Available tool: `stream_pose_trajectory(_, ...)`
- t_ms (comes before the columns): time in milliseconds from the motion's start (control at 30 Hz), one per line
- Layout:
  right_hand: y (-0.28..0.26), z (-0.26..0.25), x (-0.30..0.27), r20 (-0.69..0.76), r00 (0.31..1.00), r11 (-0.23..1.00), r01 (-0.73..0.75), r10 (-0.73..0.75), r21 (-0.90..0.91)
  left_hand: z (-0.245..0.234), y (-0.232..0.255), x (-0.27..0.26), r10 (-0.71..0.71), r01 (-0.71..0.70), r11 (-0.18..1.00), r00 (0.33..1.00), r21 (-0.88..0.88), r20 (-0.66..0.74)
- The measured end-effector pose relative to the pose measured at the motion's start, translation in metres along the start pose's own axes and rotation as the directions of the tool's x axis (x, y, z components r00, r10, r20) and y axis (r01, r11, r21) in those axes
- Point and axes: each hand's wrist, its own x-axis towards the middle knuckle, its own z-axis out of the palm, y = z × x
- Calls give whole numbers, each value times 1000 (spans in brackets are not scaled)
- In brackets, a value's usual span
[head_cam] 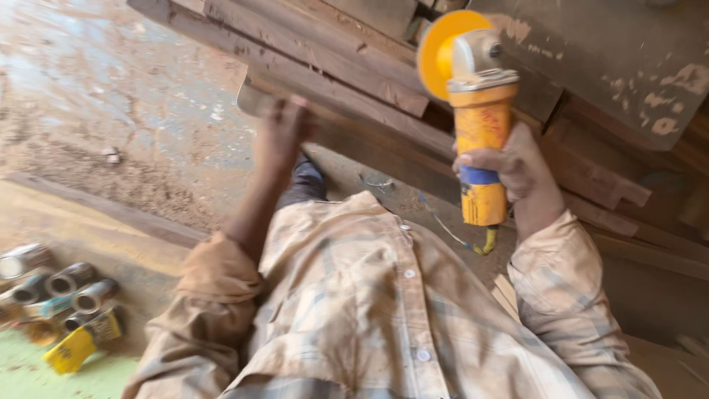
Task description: The person handles wooden boards and uses an angle grinder to sand their surfaces.
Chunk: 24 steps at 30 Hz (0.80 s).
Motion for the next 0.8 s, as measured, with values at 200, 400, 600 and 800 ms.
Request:
stream_pose_trajectory(200, -18, 34, 39, 39, 990, 990, -133, 135, -50, -93, 21, 62, 45, -85, 980, 975, -178, -217)
stream_pose_trajectory(400, -30, 52, 57, 42, 975, 971, -213, 218, -110, -136, 35, 90, 171, -204, 971, 957, -124, -236)
stream_pose_trajectory(600, -40, 80, 87, 82, 959, 959, -260, 270, -114, -144, 24, 102, 168, -193, 946, 979, -260, -114)
stream_pose_trajectory(800, -58, 135, 139, 146, 954, 950, -230, 263, -209, -142, 31, 105, 143, -170, 970, 977, -172, -156)
